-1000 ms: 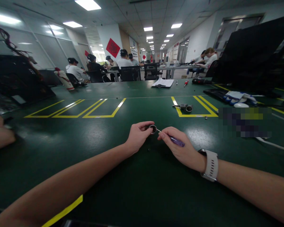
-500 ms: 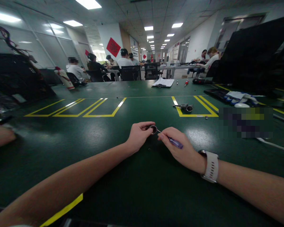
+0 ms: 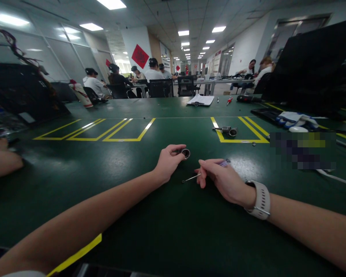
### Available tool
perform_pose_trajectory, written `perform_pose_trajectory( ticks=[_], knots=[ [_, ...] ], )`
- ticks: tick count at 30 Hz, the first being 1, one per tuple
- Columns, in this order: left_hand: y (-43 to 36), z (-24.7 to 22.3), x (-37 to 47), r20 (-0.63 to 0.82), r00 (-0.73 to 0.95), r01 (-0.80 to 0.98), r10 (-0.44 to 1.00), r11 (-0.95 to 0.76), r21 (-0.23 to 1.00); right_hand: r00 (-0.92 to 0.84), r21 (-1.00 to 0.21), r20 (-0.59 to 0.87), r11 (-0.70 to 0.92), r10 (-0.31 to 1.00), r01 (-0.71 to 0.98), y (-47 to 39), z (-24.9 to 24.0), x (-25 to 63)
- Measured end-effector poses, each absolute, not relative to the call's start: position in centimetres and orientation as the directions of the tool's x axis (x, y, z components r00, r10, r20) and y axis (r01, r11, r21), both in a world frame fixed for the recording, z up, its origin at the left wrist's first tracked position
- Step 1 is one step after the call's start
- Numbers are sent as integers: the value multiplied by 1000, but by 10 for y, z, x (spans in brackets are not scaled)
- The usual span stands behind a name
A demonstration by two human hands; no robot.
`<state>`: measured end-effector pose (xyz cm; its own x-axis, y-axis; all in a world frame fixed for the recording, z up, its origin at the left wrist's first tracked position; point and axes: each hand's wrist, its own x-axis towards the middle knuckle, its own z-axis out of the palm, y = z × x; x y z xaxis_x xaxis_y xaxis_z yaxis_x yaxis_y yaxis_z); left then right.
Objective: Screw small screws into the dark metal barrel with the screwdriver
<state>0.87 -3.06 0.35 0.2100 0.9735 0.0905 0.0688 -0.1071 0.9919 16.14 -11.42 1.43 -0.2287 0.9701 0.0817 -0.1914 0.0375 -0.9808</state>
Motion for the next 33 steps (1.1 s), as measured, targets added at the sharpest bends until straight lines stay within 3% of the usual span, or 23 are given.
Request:
perform_pose_trajectory(
  ticks=[11,19,26,29,33],
  knots=[
    [-29,1,7,116,256,77,960,-140,987,-304,-978,68,124,950,169,-118,22,162],
    [-31,2,12,170,208,18,963,-177,984,-129,-987,-13,8,992,161,-117,27,151],
    [-30,1,9,141,243,1,960,-146,989,-156,-921,-115,-46,981,387,-118,41,152],
    [-30,2,8,119,254,2,960,-124,992,-198,-890,-43,52,979,453,-123,40,152],
    [-29,1,8,103,246,-18,964,-101,995,-271,-848,204,308,941,431,-128,30,153]
  ],
)
